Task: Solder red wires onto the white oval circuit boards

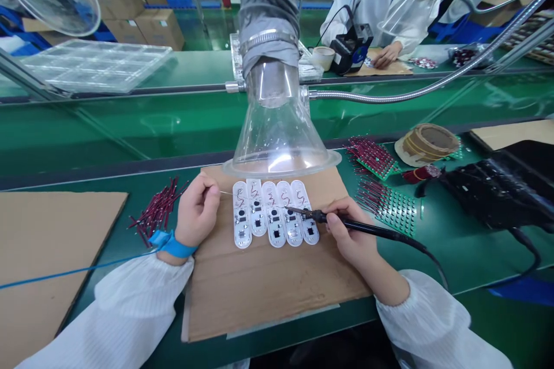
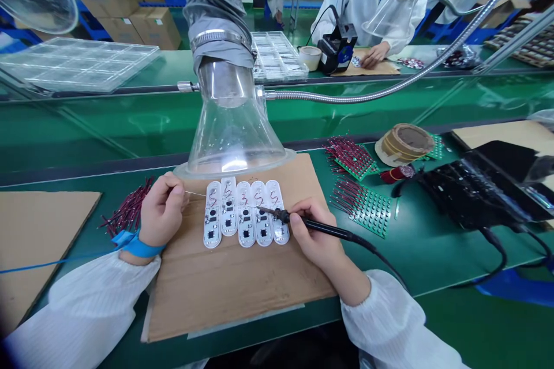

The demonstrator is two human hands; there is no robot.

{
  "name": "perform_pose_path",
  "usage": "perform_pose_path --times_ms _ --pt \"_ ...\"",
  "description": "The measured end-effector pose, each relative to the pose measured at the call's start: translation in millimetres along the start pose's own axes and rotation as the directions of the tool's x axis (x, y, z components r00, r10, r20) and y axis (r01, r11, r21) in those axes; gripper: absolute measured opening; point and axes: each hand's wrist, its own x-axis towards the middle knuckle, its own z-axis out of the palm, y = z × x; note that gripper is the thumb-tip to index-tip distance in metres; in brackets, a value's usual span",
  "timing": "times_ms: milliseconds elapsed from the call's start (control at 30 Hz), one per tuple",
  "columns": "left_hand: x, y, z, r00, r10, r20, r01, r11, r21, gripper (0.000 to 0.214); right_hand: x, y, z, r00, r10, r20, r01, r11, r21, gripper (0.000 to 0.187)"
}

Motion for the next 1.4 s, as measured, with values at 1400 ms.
perform_pose_path --times_ms 1400 --pt "-1 -6 0.6 0.993 0.043 -0.110 -0.047 0.999 -0.028 0.029 16 -33 0 0.991 -0.006 -0.133 0.012 0.999 0.048 0.035"
